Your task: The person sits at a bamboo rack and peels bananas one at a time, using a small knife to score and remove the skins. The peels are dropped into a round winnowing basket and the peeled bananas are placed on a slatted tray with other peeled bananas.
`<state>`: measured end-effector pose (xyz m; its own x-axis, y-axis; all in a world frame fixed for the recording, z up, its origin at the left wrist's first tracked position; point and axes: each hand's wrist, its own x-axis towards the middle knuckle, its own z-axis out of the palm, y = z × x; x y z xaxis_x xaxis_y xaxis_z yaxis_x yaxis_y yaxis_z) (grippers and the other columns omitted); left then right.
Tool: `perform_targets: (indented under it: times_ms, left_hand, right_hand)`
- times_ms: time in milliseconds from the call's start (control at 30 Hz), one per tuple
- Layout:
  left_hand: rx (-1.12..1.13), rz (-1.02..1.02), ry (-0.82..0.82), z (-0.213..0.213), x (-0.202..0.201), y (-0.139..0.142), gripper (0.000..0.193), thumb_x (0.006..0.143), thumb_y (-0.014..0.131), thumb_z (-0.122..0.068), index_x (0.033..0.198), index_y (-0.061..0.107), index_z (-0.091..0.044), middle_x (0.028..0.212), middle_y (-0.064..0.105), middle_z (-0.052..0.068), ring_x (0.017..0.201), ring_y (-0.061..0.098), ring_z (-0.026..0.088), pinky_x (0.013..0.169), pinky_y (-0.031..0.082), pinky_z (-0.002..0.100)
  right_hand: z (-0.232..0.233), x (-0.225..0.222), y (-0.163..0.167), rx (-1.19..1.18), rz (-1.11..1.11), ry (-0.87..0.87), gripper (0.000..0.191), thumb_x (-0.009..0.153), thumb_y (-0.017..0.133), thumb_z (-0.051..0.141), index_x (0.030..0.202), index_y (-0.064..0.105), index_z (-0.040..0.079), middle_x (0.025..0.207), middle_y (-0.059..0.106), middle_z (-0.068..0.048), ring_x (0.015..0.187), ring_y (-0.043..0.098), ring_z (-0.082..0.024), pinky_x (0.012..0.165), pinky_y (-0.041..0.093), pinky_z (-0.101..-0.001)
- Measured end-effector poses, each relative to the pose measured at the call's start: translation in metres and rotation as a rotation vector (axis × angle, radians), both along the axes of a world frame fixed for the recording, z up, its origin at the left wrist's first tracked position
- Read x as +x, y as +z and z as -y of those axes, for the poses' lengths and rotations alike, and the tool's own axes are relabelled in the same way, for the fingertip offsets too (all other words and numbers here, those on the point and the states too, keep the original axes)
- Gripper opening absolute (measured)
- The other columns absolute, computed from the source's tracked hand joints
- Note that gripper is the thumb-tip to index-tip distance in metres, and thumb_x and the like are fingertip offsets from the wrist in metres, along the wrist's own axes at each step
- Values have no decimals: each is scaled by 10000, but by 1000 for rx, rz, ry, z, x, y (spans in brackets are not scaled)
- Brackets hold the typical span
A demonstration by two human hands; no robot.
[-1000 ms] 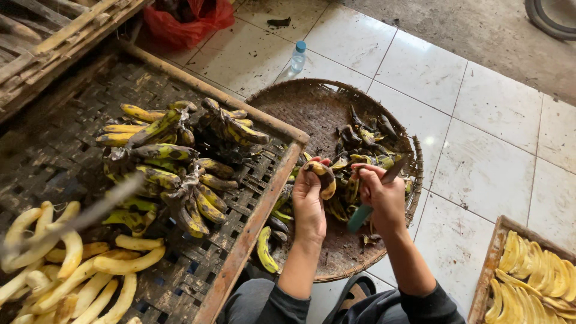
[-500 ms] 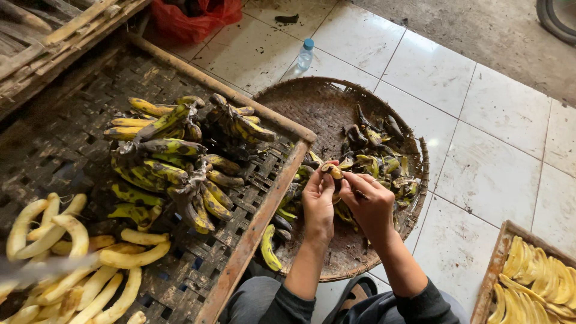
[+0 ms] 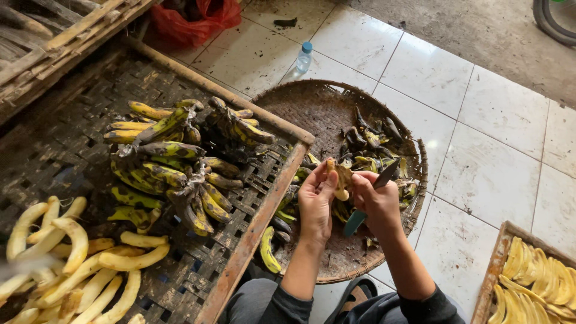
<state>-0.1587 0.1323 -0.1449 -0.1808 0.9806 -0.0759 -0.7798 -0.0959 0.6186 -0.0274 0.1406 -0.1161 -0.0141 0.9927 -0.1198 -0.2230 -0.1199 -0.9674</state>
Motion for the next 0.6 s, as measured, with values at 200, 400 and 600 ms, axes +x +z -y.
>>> perform_targets:
  times_ms: [200,400,600]
  left_hand:
    - [-64,-11,-88,7,-8,16,458,909,675,-273,1324,538,-138,1071,710,-16,968,683,76,824,586,264]
    - [30,-111,8,3,4,10,347,1027,647,-149,1311,609,49,1133,723,73,988,666,109,903,541,270]
    - [-103,-10,110,1,-5,-4,296,1046,567,-206,1267,616,-14,1051,708,92,940,703,160,843,615,324]
  right_hand:
    - [-4,3,3,-62,-141,-16,175,981,653,134,989,669,-40,666,583,10,488,468,-47,409,310,-202]
    - [-1,-2,-7,-76,-210,27,161,979,661,136,994,663,-24,657,551,13,480,445,-40,399,309,-193]
    - [-14,12,-12,-99,-378,-68,185,998,689,154,951,612,-7,710,593,-22,503,460,-53,407,342,-197]
